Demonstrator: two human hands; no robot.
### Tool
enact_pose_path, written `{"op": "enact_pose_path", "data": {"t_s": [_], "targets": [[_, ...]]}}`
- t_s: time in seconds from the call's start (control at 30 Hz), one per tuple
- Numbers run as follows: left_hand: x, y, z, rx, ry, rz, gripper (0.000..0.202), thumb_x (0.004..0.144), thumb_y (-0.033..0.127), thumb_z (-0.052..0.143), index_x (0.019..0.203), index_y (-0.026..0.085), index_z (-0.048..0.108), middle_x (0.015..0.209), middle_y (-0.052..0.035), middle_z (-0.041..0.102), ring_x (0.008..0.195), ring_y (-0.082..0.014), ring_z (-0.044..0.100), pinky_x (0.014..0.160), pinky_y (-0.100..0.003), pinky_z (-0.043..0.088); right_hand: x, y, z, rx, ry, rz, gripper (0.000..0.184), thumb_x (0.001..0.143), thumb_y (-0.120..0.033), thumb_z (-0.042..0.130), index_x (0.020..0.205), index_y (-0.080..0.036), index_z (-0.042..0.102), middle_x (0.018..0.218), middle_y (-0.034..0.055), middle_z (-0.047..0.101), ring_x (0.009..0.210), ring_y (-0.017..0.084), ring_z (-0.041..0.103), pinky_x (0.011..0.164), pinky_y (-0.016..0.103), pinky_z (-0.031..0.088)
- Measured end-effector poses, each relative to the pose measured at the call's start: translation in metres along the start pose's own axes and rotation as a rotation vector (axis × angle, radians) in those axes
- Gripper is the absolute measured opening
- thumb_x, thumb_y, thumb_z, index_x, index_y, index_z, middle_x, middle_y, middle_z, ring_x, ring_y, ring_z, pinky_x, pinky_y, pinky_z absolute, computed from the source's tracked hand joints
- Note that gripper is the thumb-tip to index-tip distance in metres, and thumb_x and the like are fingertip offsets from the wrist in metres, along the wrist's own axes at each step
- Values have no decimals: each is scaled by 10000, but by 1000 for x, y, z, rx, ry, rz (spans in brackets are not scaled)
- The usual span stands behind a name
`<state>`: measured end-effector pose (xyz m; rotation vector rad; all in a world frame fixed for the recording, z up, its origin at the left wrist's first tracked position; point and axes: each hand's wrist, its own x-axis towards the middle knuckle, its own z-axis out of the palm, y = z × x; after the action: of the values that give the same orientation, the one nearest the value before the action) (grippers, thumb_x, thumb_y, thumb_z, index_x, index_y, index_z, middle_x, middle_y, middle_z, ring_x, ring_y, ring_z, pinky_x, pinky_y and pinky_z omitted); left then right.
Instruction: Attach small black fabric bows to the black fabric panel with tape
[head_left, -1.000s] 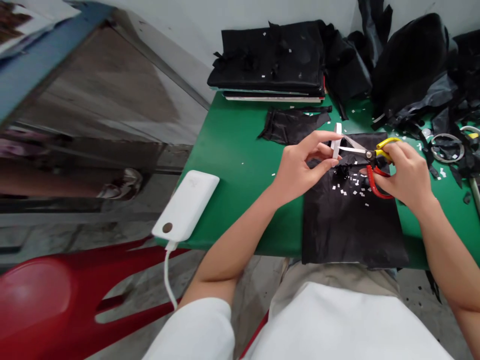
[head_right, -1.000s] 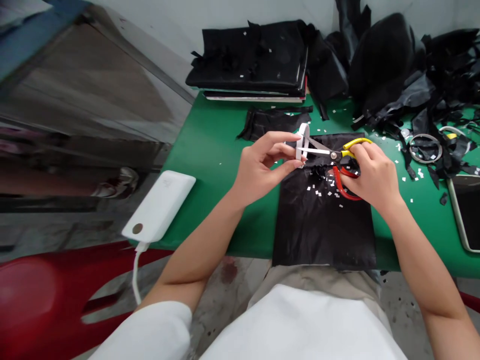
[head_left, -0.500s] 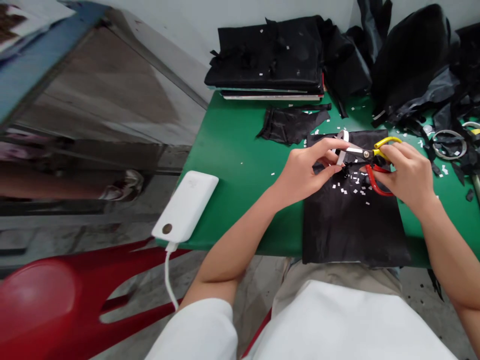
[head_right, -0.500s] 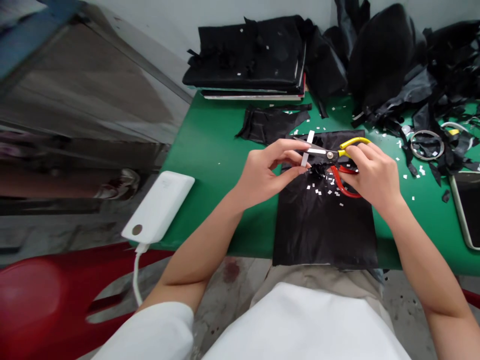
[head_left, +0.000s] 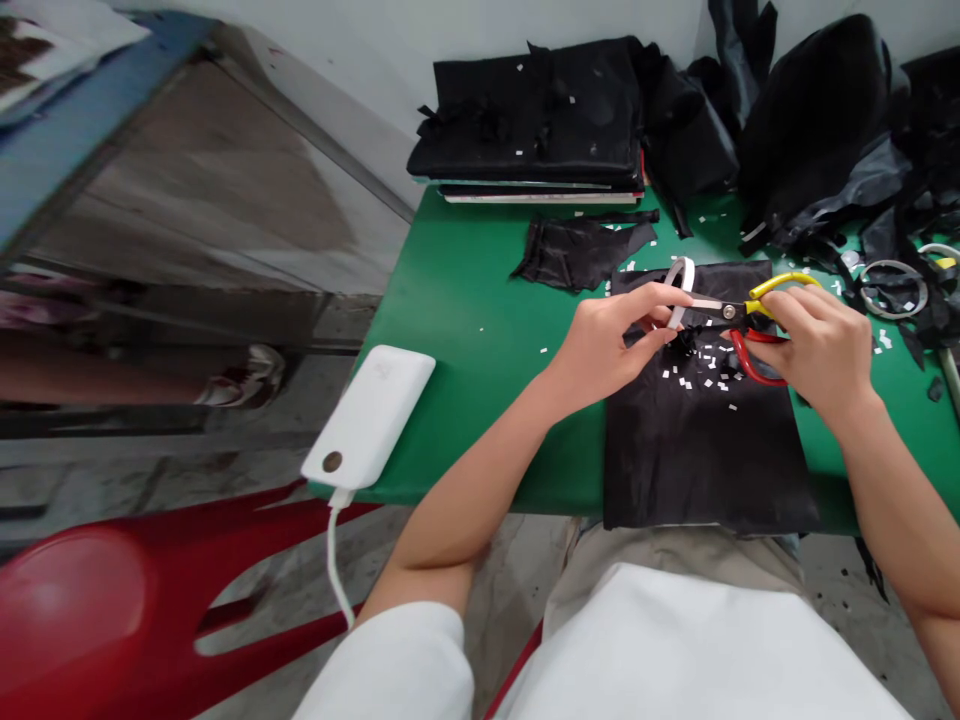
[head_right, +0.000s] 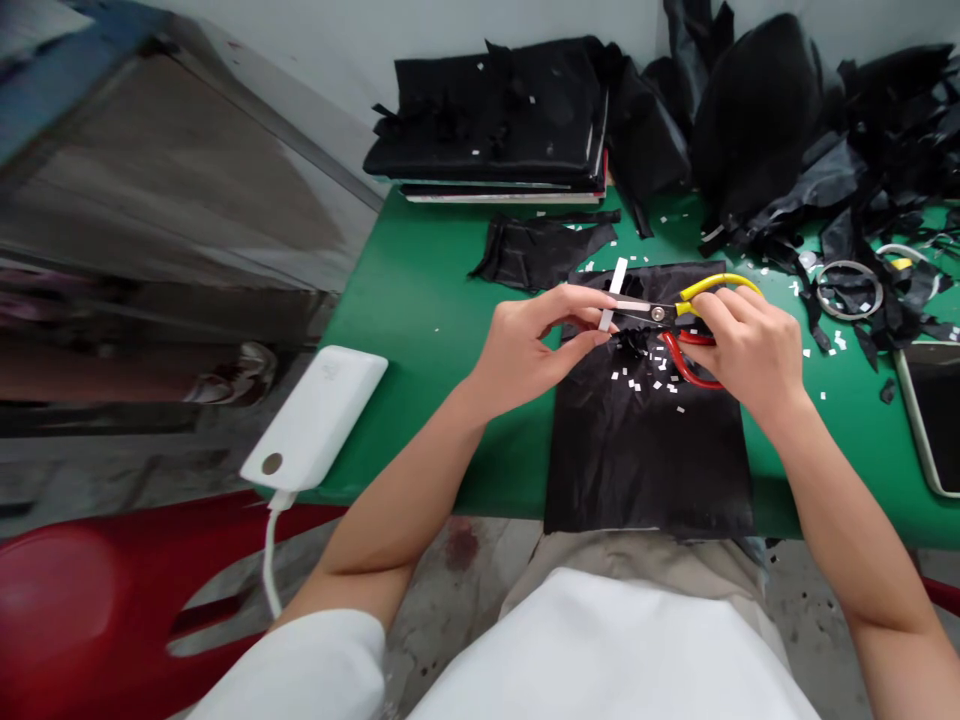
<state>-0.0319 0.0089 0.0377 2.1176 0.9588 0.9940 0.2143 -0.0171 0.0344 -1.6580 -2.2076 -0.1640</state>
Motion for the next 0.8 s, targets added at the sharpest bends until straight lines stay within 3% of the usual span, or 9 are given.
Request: {"op": "enact_pose_path", "data": {"t_s": [0.2,0.33,0.47,0.57,0.63,0.7,0.8], "targets": [[1,1,0,94,33,76,56,913,218,619,950,208,661,877,13,751,756,-91,691,745,-190,545,-3,0,2,-16,22,0,259,929,-461,582,829,-228,631,828,64,705,825,233,624,614,335,356],[3,1,-6,226,94,59,92,913,202,602,974,218,668,919,10,762,741,-92,680,754,-203,541,-3,1,1,12,17,83,216,920,-433,592,910,-225,647,970,98,729,937,266,652,678,348,413],[7,-10,-16,465,184,-138,257,871,139,597,1105,236,639,915,-1,757,807,-135,701,817,-252,543,2,6,-3,32,17,273,251,895,-442,599,1001,-219,643,1058,135,714,994,309,646,719,377,438],[9,-21,-21,631,117,-349,455,830,87,584,1254,249,575,867,-21,741,811,-185,701,811,-300,552,6,15,-5,-17,-44,460,208,849,-417,617,897,-215,607,906,137,677,838,297,627,669,381,408],[9,-24,-21,732,14,-459,480,823,65,566,1275,226,571,827,-52,722,826,-226,698,810,-343,557,6,25,-4,-60,-114,566,244,811,-423,631,729,-233,502,693,80,553,693,255,562,624,374,365],[9,-24,-19,794,-84,-533,455,829,70,571,1266,196,586,846,-90,714,853,-265,697,807,-383,560,3,37,-1,-83,-161,611,387,778,-449,638,619,-263,338,567,-18,323,584,194,449,588,368,319],[10,-19,-15,804,-83,-515,349,874,157,599,1223,164,620,978,-135,700,922,-291,693,828,-407,565,-1,52,4,-119,-174,637,501,722,-462,664,570,-286,220,552,-82,147,532,144,327,555,362,287]]}}
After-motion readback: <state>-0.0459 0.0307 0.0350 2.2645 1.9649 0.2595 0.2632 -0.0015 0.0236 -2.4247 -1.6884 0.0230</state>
